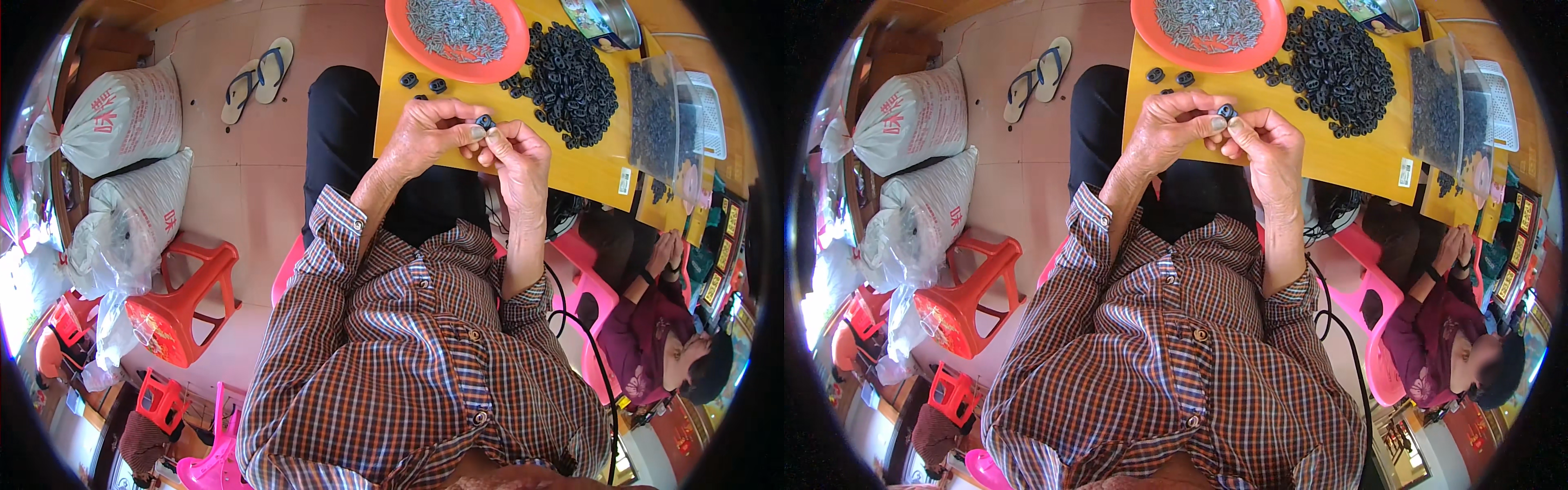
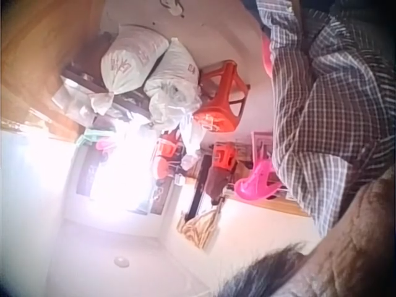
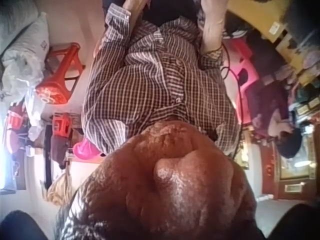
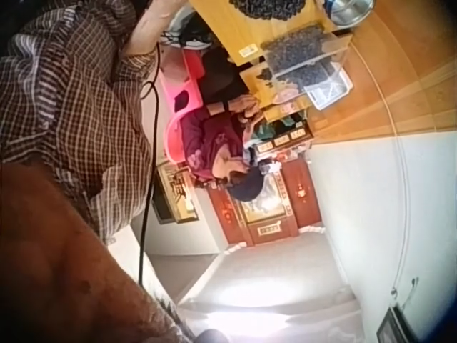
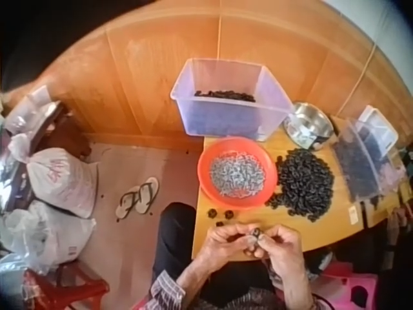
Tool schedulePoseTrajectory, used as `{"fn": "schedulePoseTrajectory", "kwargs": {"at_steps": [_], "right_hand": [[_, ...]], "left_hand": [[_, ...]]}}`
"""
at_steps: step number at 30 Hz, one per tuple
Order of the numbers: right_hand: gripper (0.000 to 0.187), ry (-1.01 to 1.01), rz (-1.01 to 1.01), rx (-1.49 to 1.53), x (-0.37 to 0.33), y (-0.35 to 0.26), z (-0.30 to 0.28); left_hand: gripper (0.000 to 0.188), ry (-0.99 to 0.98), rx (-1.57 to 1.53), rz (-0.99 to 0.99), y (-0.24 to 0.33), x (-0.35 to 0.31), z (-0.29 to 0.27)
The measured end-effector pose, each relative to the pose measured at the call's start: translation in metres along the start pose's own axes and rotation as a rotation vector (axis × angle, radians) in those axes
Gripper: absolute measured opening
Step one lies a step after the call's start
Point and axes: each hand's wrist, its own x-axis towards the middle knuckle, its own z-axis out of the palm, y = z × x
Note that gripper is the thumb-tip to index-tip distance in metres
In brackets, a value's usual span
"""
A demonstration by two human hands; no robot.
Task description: Assembling small black plastic components by manually inserting small metal pins.
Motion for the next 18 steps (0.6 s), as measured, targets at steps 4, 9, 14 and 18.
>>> {"fn": "schedulePoseTrajectory", "kwargs": {"at_steps": [4,9,14,18], "right_hand": [[0.009,0.004,0.016,-0.004,0.002,0.004,-0.004],[0.01,0.016,0.022,0.031,0.003,0.006,-0.007],[0.009,0.046,0.049,0.029,-0.003,0.0,-0.001],[0.011,0.047,-0.008,0.085,-0.005,0.005,0.002]], "left_hand": [[0.02,0.003,0.003,0.015,0.0,0.0,0.001],[0.02,-0.025,0.057,0.016,0.002,0.001,0.004],[0.019,-0.01,0.036,-0.001,0.0,-0.002,0.005],[0.021,0.041,0.056,0.024,-0.003,-0.005,0.01]]}}
